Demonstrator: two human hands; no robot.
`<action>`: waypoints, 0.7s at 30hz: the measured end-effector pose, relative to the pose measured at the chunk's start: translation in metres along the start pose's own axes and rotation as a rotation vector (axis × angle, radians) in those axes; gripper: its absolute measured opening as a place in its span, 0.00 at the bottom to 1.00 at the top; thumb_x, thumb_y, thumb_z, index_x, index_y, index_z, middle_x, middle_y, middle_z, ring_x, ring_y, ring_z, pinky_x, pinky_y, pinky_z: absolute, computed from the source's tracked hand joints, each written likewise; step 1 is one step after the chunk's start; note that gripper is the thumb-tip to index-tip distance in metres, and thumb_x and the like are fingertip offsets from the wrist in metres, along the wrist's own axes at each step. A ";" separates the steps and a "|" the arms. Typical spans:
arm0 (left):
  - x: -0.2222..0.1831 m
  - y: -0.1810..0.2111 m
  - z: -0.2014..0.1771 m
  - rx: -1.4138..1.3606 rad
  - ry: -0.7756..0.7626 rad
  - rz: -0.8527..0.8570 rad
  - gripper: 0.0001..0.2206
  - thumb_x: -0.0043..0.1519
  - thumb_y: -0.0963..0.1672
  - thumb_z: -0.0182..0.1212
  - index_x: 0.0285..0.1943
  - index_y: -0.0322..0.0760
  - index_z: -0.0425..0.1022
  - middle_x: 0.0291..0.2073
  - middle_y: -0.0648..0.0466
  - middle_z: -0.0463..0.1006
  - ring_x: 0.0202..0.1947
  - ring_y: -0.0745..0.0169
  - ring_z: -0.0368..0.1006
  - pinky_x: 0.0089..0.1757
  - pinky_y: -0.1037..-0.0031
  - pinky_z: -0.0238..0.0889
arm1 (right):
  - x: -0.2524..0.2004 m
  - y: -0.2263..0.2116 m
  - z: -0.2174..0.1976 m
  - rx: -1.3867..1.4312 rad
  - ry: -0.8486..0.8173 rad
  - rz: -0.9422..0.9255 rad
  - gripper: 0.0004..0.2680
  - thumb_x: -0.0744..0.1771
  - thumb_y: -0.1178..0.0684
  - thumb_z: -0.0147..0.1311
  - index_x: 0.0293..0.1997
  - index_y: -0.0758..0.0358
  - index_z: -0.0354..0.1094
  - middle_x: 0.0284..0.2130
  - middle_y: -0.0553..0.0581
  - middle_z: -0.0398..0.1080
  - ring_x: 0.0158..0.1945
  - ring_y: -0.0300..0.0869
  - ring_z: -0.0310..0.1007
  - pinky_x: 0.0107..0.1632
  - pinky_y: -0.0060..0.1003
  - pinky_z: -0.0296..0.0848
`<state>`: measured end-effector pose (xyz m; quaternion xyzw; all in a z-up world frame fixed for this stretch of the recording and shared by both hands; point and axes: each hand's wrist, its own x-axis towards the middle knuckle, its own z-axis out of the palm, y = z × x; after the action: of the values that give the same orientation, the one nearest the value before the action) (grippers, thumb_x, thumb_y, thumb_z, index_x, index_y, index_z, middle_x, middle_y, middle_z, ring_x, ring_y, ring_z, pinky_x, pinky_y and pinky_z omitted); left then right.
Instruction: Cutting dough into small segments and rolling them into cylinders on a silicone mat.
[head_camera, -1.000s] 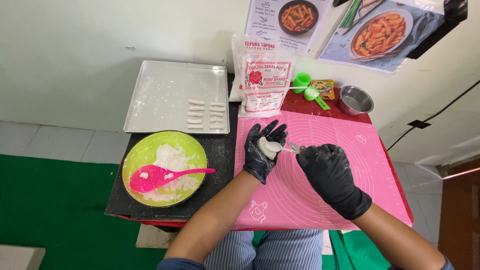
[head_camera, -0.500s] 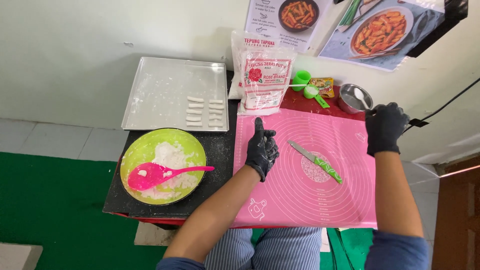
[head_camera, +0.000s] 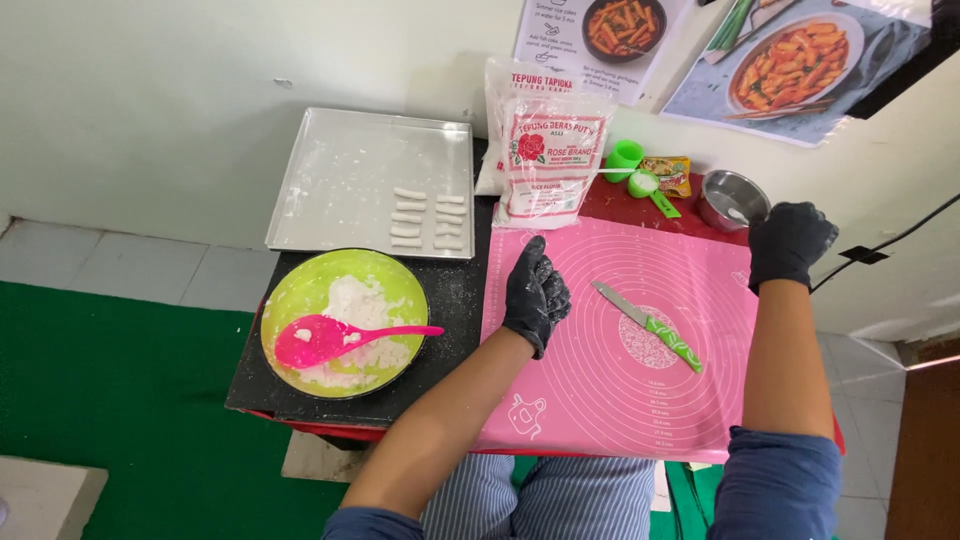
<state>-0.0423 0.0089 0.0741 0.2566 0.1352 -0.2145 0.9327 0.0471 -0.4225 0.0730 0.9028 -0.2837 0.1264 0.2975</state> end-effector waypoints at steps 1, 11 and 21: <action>0.004 -0.001 -0.001 0.000 -0.001 0.001 0.27 0.64 0.55 0.54 0.17 0.53 0.41 0.10 0.63 0.41 0.11 0.68 0.33 0.22 0.70 0.28 | -0.005 -0.002 -0.007 0.000 0.001 0.000 0.13 0.68 0.40 0.48 0.42 0.49 0.82 0.35 0.55 0.80 0.39 0.51 0.80 0.38 0.46 0.70; 0.033 0.005 -0.012 -0.119 0.031 -0.067 0.28 0.57 0.63 0.56 0.13 0.54 0.56 0.07 0.59 0.49 0.08 0.66 0.47 0.18 0.79 0.38 | -0.077 -0.068 -0.103 1.524 0.027 -0.072 0.11 0.71 0.45 0.56 0.53 0.61 0.73 0.37 0.66 0.76 0.40 0.56 0.77 0.45 0.50 0.80; 0.025 0.003 -0.014 -0.424 -0.226 -0.028 0.26 0.59 0.58 0.64 0.47 0.33 0.83 0.30 0.41 0.83 0.29 0.39 0.81 0.38 0.51 0.77 | -0.218 -0.141 -0.180 2.358 -0.861 0.133 0.18 0.69 0.43 0.49 0.64 0.57 0.70 0.49 0.63 0.76 0.52 0.50 0.78 0.55 0.45 0.76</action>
<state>-0.0208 0.0105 0.0542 0.0274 0.0756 -0.2217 0.9718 -0.0570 -0.1242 0.0630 0.5710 -0.1172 0.0130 -0.8124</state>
